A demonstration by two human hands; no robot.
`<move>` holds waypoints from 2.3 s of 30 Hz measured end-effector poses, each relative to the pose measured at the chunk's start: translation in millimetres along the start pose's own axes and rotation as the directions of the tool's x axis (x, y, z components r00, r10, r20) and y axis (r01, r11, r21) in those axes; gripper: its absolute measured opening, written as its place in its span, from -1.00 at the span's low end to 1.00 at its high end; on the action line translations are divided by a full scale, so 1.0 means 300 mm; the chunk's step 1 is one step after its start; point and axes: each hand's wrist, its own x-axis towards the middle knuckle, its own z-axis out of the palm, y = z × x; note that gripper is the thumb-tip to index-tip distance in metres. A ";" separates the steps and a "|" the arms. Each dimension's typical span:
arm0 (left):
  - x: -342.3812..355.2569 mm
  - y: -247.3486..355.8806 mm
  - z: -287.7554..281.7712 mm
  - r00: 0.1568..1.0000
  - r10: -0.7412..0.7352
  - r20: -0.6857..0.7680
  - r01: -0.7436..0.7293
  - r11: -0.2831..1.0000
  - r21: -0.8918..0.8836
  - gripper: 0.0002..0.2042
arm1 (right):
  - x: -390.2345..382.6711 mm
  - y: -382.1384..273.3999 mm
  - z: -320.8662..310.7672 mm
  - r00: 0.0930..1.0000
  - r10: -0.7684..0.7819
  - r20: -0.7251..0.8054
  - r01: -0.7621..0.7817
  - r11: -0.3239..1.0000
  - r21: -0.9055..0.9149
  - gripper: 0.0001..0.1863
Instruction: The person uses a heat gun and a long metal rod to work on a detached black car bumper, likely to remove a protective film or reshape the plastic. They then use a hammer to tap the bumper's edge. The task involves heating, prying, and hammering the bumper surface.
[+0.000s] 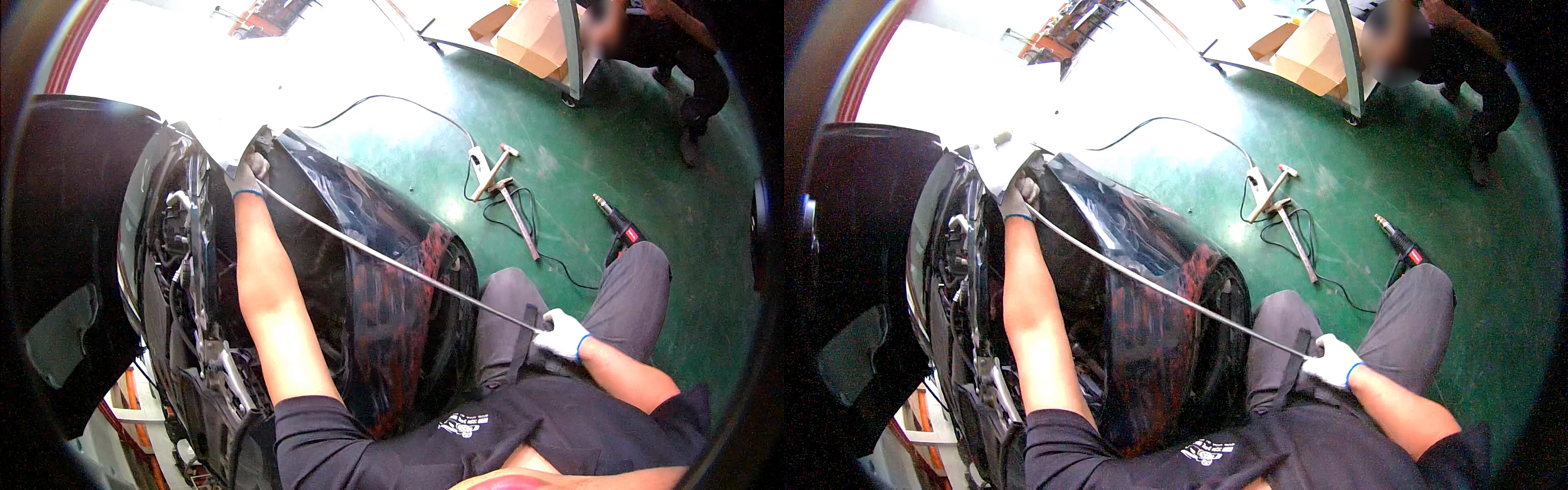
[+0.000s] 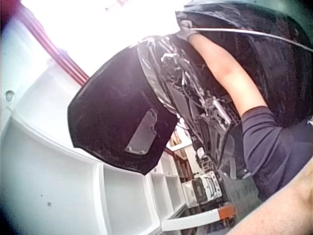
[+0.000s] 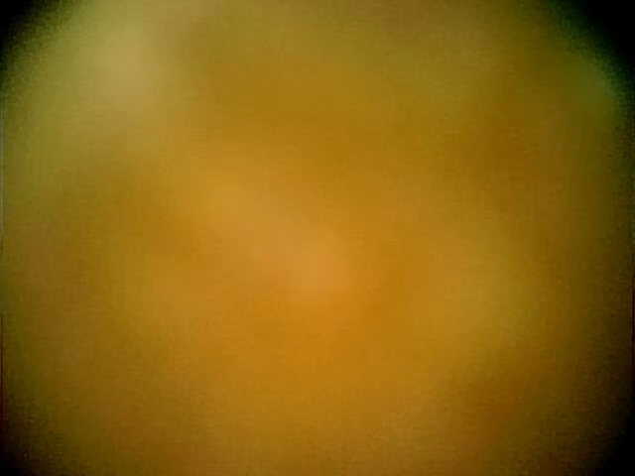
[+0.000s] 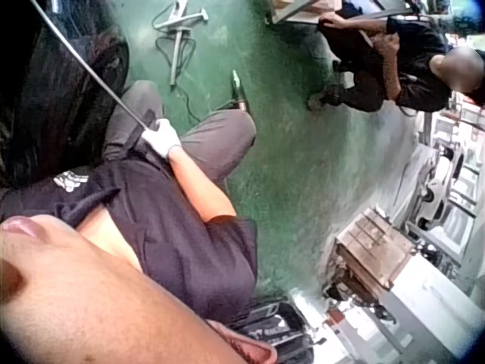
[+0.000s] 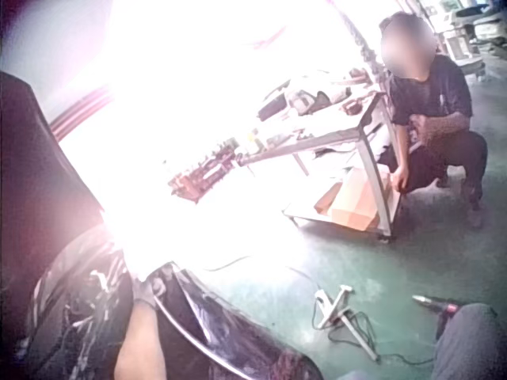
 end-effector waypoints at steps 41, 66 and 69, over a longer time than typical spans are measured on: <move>-0.024 -0.004 0.042 0.996 -0.067 -0.066 0.066 0.998 -0.015 -0.72 | 0.007 -0.094 0.183 0.971 0.141 -0.193 -0.122 0.986 0.111 -0.11; -0.013 0.031 -0.069 0.995 -0.094 -0.014 0.092 0.991 -0.092 -0.71 | -0.019 -0.088 -0.251 0.986 0.021 0.168 0.010 0.983 -0.182 -0.06; -0.046 -0.110 0.121 0.983 -0.062 -0.174 0.059 0.998 -0.023 -0.68 | -0.088 -0.084 -0.340 0.983 0.060 0.176 -0.020 0.975 -0.223 -0.27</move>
